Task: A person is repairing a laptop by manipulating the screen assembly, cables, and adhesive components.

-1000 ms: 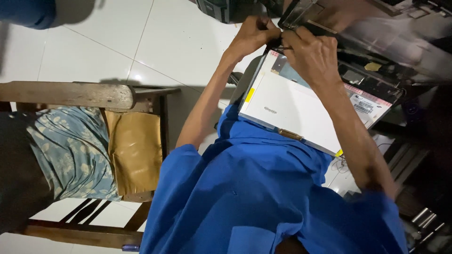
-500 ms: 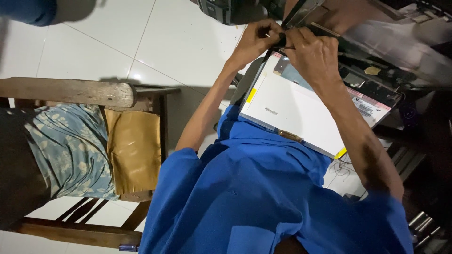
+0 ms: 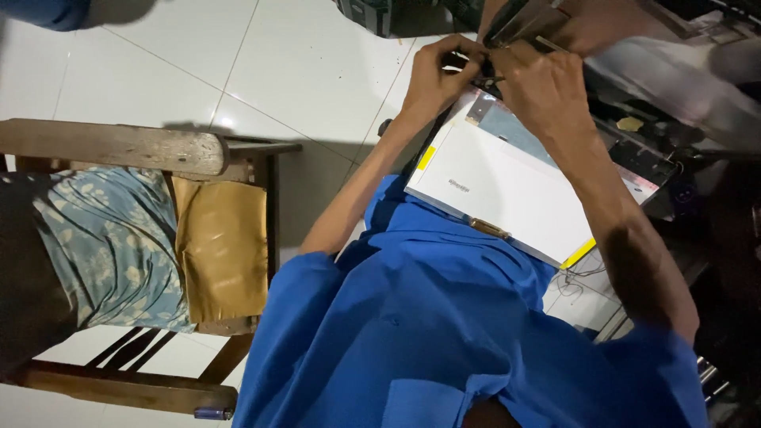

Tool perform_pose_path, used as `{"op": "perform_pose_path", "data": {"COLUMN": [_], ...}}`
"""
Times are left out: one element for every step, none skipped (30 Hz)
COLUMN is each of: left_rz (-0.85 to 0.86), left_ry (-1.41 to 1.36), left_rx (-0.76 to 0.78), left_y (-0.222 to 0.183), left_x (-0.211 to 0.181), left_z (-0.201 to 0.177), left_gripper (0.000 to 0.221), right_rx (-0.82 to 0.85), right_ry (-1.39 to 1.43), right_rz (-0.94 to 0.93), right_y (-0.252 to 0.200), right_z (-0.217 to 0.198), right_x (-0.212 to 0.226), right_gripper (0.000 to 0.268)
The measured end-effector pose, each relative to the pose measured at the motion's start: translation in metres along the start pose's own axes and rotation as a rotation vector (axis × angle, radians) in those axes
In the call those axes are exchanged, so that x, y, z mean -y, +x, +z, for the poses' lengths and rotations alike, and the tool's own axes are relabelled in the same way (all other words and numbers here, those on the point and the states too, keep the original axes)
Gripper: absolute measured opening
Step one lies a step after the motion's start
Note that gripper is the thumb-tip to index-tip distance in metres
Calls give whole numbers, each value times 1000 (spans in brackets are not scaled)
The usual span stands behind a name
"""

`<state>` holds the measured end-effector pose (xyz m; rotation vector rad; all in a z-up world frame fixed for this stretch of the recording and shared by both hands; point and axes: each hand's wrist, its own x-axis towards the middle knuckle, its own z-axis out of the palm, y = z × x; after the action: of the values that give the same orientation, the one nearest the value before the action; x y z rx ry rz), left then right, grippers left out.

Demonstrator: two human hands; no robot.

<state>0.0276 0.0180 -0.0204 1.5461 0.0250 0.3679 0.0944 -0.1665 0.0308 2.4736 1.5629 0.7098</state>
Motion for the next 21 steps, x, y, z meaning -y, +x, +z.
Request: {"op": "perform_pose_path", "data": {"left_rz": [0, 11, 24, 26, 91, 156, 154, 145, 139, 141, 216, 292, 290, 306, 323, 323, 319, 316, 316, 303, 289], "left_ry": [-1, -6, -11, -11, 145, 300, 303, 417, 528, 528, 596, 664, 665, 752, 840, 840, 870, 900, 900, 903, 907], "left_rx": [3, -19, -43, -41, -29, -16, -19, -24, -25, -26, -46, -66, -66, -75, -84, -84, -74, -64, -64, -69, -75], "left_y": [-7, -13, -18, -20, -23, -27, -30, -34, -37, -38, -38, -39, -39, -40, -40, -41, -41, -42, -43, -43, -43], "left_x": [-16, -32, -48, -41, -34, -27, -24, -20, -17, -13, -9, -5, -3, -1, 0, 3, 5, 7, 8, 9, 9], "left_z": [0, 0, -1, -2, -3, -4, -3, -3, 0, 1, 1, 2, 5, 7, 9, 9, 10, 11, 11, 11, 11], "left_gripper": [16, 15, 20, 20, 19, 20, 20, 22, 26, 26, 22, 30, 30, 33, 36, 36, 38, 40, 40, 43, 47], "right_rx": [1, -38, -79, -79, -59, -39, -40, -50, -60, -61, -77, -94, -94, -116, -140, -139, -154, -169, -170, -157, -146], "right_ry": [-1, 9, 18, 16, 48, 81, 84, 111, 133, 131, 125, 119, 121, 94, 67, 67, 95, 123, 123, 115, 109], "right_rz": [3, -1, -7, -5, 9, 23, 20, 27, 36, 36, 38, 40, 40, 24, 8, 9, -5, -19, -19, -26, -33], "right_y": [0, 1, 3, 3, 1, 0, -1, -3, -6, -5, -5, -4, -7, -9, -12, -10, -10, -9, -10, -11, -11], "right_z": [-4, -7, -11, -12, -13, -14, -12, -11, -9, -10, -10, -11, -7, -3, 1, 0, -2, -3, -3, -2, -1], "right_x": [0, 1, 1, 1, 1, 3, 3, 4, 2, 3, 4, 5, 4, 4, 4, 4, 3, 3, 3, 3, 3], "right_gripper": [25, 20, 16, 16, 24, 39, 39, 36, 34, 34, 28, 23, 23, 21, 19, 19, 17, 14, 14, 15, 16]}}
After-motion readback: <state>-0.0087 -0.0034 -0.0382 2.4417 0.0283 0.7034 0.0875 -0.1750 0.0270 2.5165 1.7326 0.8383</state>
